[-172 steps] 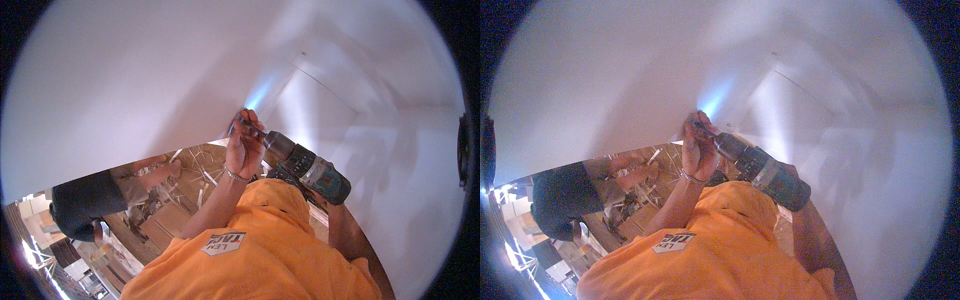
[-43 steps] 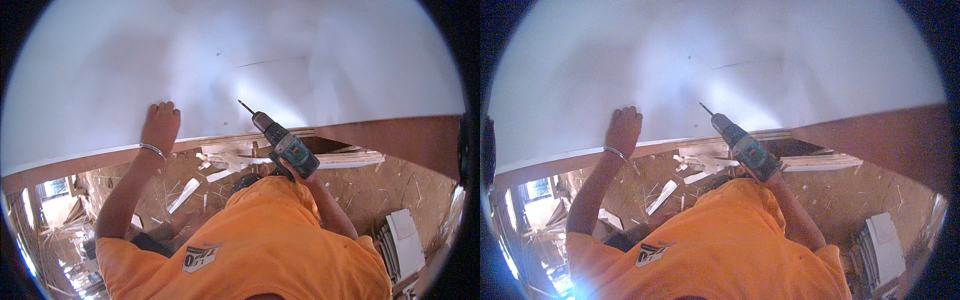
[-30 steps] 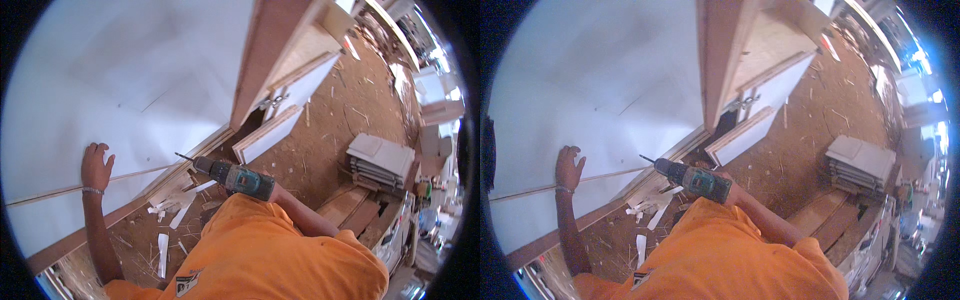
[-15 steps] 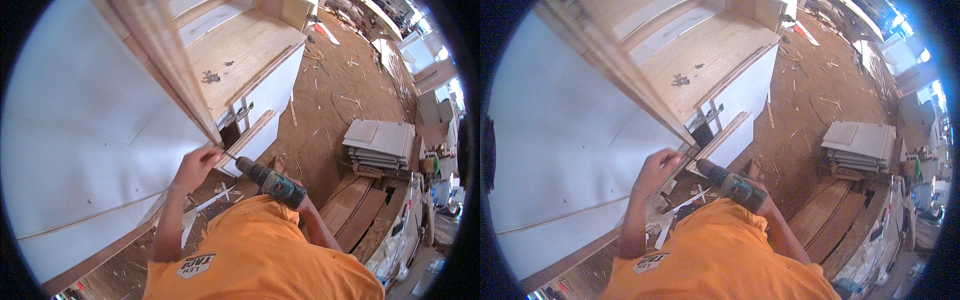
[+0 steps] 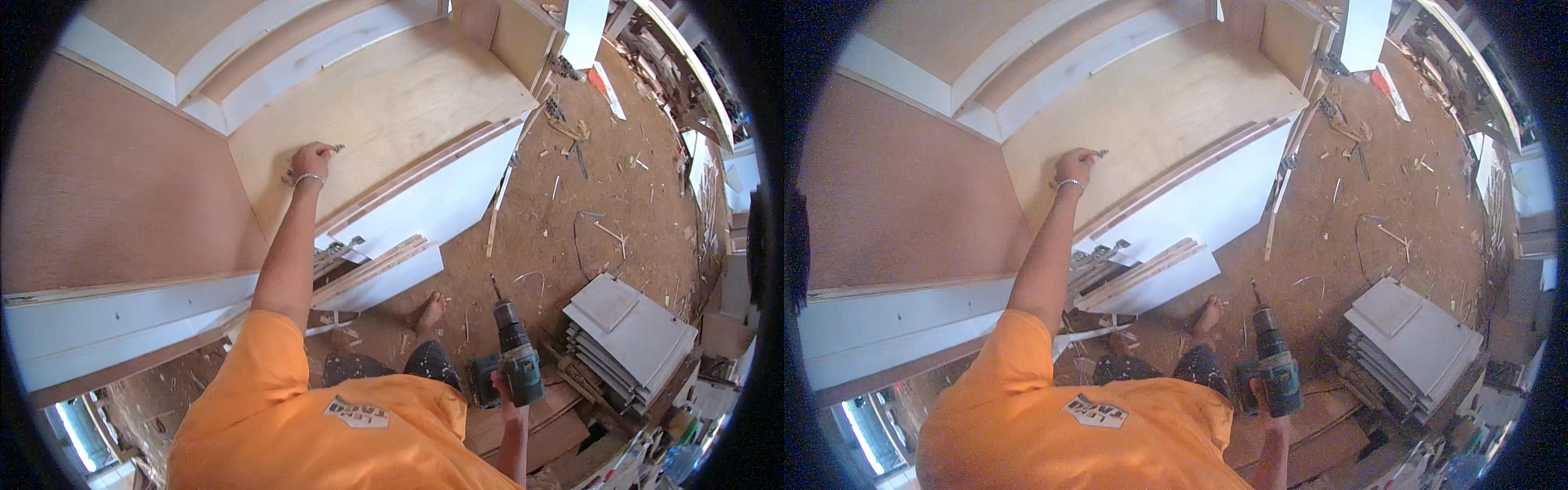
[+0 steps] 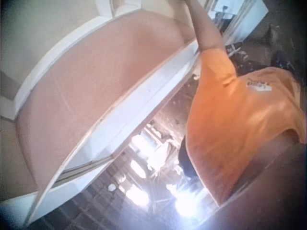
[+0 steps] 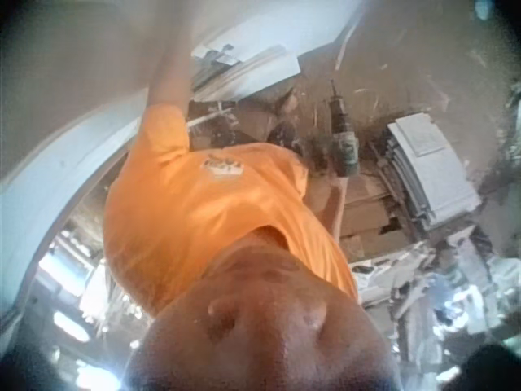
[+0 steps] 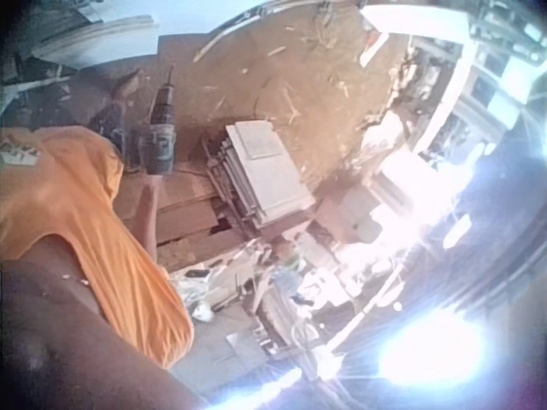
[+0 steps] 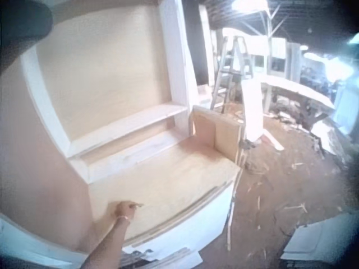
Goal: The person attaches metal hardware and screws into the interior corners of a white cabinet using a power drill and by hand.
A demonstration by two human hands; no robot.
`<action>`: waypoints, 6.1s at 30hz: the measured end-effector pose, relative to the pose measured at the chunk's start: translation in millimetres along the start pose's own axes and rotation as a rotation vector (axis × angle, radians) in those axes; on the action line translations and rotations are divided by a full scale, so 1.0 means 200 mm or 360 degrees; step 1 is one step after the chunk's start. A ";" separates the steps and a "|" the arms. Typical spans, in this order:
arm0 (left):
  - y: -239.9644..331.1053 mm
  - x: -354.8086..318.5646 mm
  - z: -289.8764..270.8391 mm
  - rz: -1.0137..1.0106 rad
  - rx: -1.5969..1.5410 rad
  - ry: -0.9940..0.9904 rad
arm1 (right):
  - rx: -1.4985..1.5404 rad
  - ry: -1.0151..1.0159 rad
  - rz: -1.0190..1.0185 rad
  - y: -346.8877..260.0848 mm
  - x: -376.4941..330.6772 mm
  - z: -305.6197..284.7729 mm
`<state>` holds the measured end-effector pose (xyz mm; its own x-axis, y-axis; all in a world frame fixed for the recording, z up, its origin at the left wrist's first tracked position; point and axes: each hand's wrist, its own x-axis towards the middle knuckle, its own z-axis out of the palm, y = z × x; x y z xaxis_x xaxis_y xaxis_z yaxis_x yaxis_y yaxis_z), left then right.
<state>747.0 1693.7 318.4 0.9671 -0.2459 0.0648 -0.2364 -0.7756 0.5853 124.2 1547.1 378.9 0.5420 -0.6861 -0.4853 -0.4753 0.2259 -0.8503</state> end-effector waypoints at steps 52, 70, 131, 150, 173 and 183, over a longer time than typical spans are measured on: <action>-0.31 -0.38 -0.27 -0.0192 -0.0050 0.0427 | -0.0355 -0.0768 -0.0361 -0.52 0.51 0.18; 0.35 -0.92 -0.55 -0.0801 -0.2145 0.0347 | -0.0225 -0.1108 -0.0440 -0.79 0.98 0.05; -1.04 -2.33 -2.48 -0.0217 -0.2495 0.1197 | -0.0467 -0.2231 -0.0888 -0.95 -0.81 2.32; -1.23 -1.18 -3.45 0.1049 -0.3558 0.0578 | -0.0072 -0.2003 -0.1022 -1.75 -1.22 3.31; -1.21 -1.07 -3.65 0.1125 -0.3542 0.1199 | -0.0037 -0.2225 -0.1080 -2.23 -1.37 3.52; -1.20 -1.07 -3.64 0.1009 -0.3458 0.1264 | -0.0038 -0.2210 -0.1097 -2.24 -1.34 3.51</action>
<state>665.4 2354.9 752.6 0.8065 0.4678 0.3615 -0.5042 0.8636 0.0075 678.6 2116.1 746.2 0.8414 0.5122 0.1726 0.1246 0.1268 -0.9841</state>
